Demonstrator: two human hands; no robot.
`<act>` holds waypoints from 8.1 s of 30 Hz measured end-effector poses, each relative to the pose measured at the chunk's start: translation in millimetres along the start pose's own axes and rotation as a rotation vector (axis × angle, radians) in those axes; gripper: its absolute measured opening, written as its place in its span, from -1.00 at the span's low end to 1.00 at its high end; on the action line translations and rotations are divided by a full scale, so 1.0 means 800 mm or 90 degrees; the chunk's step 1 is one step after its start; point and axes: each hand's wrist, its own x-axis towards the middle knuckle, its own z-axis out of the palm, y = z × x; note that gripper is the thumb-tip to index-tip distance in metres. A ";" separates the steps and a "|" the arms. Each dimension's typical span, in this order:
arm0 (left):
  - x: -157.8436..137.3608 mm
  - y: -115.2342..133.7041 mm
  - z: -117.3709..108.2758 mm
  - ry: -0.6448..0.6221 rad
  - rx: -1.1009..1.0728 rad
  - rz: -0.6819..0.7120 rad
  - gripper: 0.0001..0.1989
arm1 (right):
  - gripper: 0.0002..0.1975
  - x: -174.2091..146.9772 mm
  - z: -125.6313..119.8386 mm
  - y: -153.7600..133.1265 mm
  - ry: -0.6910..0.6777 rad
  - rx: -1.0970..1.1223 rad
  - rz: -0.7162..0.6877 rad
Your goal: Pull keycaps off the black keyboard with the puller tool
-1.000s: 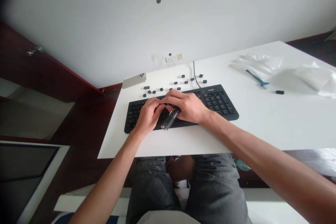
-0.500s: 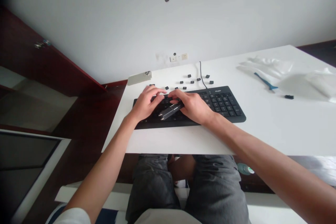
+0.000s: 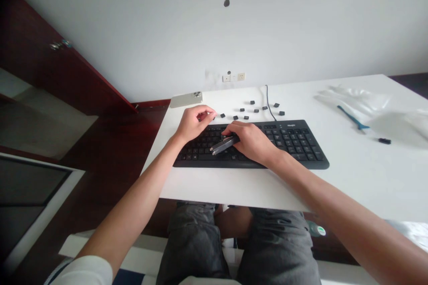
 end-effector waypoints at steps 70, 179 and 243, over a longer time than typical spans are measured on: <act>-0.003 -0.008 0.011 0.004 0.054 0.009 -0.81 | -0.44 -0.015 0.016 -0.039 -0.077 -0.238 -0.004; -0.023 0.061 0.043 -0.140 0.143 0.068 -0.83 | -0.76 0.001 -0.092 0.033 -0.188 0.121 -0.087; -0.022 0.049 0.047 -0.138 0.038 0.053 -0.81 | -0.69 -0.042 -0.041 0.007 0.331 -0.063 -0.076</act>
